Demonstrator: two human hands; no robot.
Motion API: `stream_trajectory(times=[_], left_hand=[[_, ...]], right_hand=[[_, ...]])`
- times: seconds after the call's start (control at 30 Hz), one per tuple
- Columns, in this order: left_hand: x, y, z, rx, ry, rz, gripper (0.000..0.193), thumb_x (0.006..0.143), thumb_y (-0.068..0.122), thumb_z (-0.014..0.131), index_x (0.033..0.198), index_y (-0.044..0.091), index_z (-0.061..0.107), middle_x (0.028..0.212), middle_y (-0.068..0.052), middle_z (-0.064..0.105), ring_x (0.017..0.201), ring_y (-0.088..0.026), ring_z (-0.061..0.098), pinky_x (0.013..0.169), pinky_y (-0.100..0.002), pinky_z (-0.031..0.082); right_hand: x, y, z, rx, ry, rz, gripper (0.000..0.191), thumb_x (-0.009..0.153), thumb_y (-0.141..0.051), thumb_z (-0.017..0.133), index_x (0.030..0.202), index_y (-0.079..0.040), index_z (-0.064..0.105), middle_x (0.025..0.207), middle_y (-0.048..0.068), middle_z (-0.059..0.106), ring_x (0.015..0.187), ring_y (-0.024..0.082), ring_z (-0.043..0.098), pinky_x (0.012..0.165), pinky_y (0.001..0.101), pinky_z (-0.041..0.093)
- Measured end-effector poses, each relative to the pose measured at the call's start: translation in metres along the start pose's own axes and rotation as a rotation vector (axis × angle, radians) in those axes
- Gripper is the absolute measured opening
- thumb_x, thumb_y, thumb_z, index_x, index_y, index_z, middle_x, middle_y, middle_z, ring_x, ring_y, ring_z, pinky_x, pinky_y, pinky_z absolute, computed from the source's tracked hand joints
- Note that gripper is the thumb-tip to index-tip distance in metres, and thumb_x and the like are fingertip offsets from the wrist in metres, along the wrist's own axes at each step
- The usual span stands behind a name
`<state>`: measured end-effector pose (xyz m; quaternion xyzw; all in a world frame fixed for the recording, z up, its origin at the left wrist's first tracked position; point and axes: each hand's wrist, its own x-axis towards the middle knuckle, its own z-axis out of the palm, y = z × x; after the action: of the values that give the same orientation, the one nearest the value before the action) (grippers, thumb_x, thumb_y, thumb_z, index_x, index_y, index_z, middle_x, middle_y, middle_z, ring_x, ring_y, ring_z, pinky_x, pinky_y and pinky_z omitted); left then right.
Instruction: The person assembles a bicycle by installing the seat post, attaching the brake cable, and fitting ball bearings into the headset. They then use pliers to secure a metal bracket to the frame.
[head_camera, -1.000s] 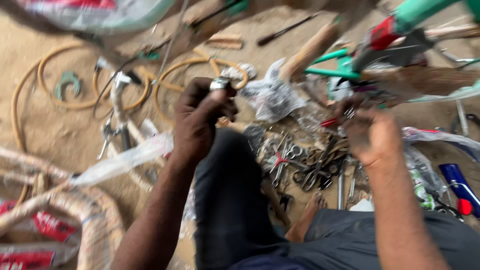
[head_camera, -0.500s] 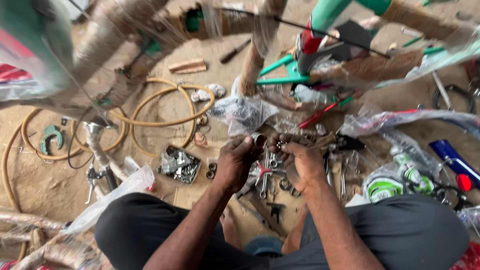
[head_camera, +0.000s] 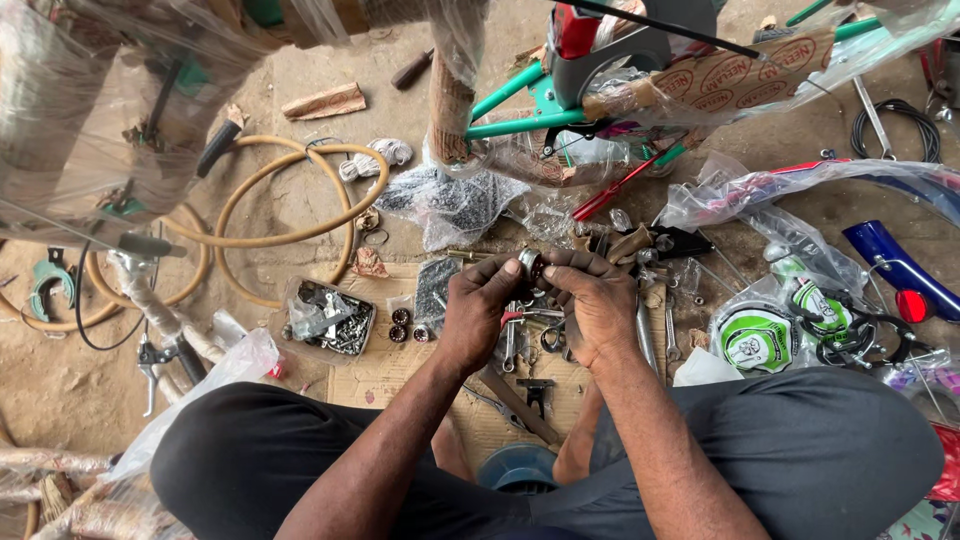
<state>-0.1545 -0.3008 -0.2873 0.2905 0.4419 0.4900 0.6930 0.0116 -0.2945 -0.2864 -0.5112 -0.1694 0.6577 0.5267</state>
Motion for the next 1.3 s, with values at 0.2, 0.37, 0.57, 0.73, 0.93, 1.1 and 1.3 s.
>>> stream_trajectory(times=[0.2, 0.37, 0.57, 0.73, 0.93, 1.1, 1.3], left_hand=[[0.007, 0.002, -0.005, 0.071, 0.013, -0.043, 0.036, 0.098, 0.026, 0.068, 0.112, -0.007, 0.072, 0.094, -0.010, 0.076, 0.086, -0.015, 0.071, 0.081, -0.031, 0.058], [0.013, 0.000, -0.016, 0.090, -0.027, 0.006, 0.033, 0.097, 0.026, 0.072, 0.108, -0.004, 0.074, 0.091, -0.008, 0.074, 0.081, -0.015, 0.068, 0.076, -0.030, 0.057], [0.018, 0.003, -0.024, 0.102, -0.062, -0.022, 0.033, 0.098, 0.027, 0.073, 0.109, -0.004, 0.075, 0.089, -0.008, 0.074, 0.079, -0.014, 0.067, 0.074, -0.030, 0.056], [0.018, 0.007, -0.029, 0.005, -0.027, -0.022, 0.034, 0.098, 0.030, 0.072, 0.105, -0.004, 0.073, 0.091, -0.010, 0.076, 0.079, -0.016, 0.071, 0.075, -0.030, 0.059], [0.024, 0.023, -0.046, -0.119, 0.128, 0.020, 0.040, 0.099, 0.033, 0.075, 0.097, -0.007, 0.072, 0.087, -0.014, 0.072, 0.071, -0.017, 0.063, 0.062, -0.029, 0.050], [0.022, 0.022, -0.050, -0.175, 0.081, 0.016, 0.035, 0.095, 0.032, 0.076, 0.096, -0.003, 0.070, 0.086, -0.011, 0.070, 0.074, -0.019, 0.068, 0.064, -0.030, 0.055], [0.020, 0.023, -0.055, -0.059, 0.043, 0.001, 0.035, 0.094, 0.031, 0.076, 0.097, -0.003, 0.070, 0.085, -0.009, 0.072, 0.074, -0.017, 0.069, 0.066, -0.031, 0.057]], right_hand=[[0.006, 0.009, 0.002, 0.015, -0.005, 0.001, 0.018, 0.083, 0.010, 0.070, 0.097, 0.000, 0.073, 0.093, 0.010, 0.076, 0.082, 0.018, 0.073, 0.079, 0.0303, 0.061], [0.010, 0.019, 0.004, 0.047, -0.112, -0.126, 0.017, 0.087, 0.009, 0.072, 0.100, -0.001, 0.071, 0.097, 0.010, 0.074, 0.088, 0.017, 0.072, 0.083, 0.0313, 0.061], [0.011, 0.022, 0.012, -0.080, -0.073, -0.161, 0.014, 0.087, 0.008, 0.072, 0.098, 0.000, 0.067, 0.091, 0.011, 0.070, 0.081, 0.019, 0.069, 0.076, 0.0325, 0.060], [0.009, 0.010, 0.018, 0.025, -0.109, -0.029, 0.016, 0.085, 0.009, 0.059, 0.097, 0.003, 0.068, 0.093, 0.015, 0.072, 0.084, 0.024, 0.071, 0.079, 0.0359, 0.062], [0.005, -0.003, 0.020, 0.167, -0.123, 0.047, 0.023, 0.083, 0.011, 0.047, 0.097, 0.006, 0.065, 0.104, 0.018, 0.071, 0.098, 0.030, 0.074, 0.092, 0.0417, 0.065], [0.004, 0.005, 0.020, 0.112, -0.122, 0.026, 0.018, 0.086, 0.013, 0.052, 0.096, 0.005, 0.065, 0.103, 0.018, 0.071, 0.096, 0.030, 0.073, 0.089, 0.0405, 0.065], [0.008, 0.009, 0.020, 0.126, -0.116, 0.022, 0.016, 0.088, 0.013, 0.057, 0.095, 0.002, 0.067, 0.100, 0.016, 0.072, 0.093, 0.027, 0.073, 0.087, 0.0389, 0.065]])
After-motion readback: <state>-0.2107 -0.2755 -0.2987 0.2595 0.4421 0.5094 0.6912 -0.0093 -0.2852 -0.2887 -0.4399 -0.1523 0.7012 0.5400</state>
